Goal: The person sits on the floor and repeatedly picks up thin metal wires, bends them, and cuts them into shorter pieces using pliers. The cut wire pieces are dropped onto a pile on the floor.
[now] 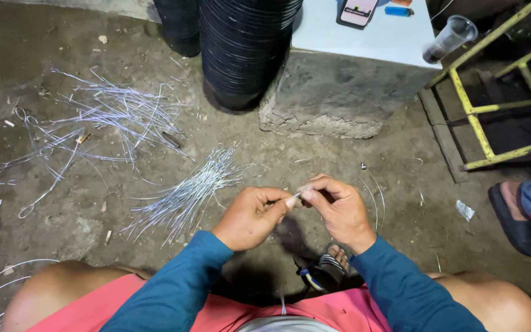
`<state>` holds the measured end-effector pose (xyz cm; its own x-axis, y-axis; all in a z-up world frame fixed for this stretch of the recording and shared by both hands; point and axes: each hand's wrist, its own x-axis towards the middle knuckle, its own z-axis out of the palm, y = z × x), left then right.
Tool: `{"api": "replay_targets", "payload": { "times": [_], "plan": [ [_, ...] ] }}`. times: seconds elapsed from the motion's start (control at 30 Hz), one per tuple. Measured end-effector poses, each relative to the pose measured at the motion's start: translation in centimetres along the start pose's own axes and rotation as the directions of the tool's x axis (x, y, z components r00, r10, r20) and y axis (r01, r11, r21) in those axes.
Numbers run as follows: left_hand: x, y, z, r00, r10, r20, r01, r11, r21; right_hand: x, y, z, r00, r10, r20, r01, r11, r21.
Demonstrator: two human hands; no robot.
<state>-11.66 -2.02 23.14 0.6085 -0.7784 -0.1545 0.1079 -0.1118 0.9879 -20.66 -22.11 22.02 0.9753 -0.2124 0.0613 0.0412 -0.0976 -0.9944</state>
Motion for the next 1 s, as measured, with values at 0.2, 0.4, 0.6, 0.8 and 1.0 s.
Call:
{"api": "replay_targets", "payload": {
  "times": [0.2,0.4,0.6,0.8,1.0],
  "plan": [
    [-0.5,1.1,1.0,0.858,0.505,-0.094,-0.405,0.777,0.482,-0.7,1.0,0.2,0.992,0.054,-0.112,-0.059,0.997,-0.043],
    [-0.6,1.2,1.6,0.969,-0.08,-0.234,0.125,0.975,0.182,-0.5,1.1,0.3,0.988,0.079,-0.13,-0.084,0.996,-0.031],
    [-0.3,-0.8,1.7,0.971,0.032,-0.236,-0.031,0.999,0.005,-0.7,1.4,0.6,0.983,0.111,-0.147,-0.121,0.991,-0.055],
    [-0.4,-1.3,1.1,0.97,0.106,-0.219,-0.098,0.994,0.049,-0.3,0.9,0.2,0.985,0.16,-0.062,-0.159,0.987,0.013],
    [-1.1,-0.1,0.8,0.975,0.125,-0.186,-0.066,0.954,0.293,0.0,-2.1,-1.2,0.991,-0.054,0.125,0.097,0.927,-0.363]
  ]
}}
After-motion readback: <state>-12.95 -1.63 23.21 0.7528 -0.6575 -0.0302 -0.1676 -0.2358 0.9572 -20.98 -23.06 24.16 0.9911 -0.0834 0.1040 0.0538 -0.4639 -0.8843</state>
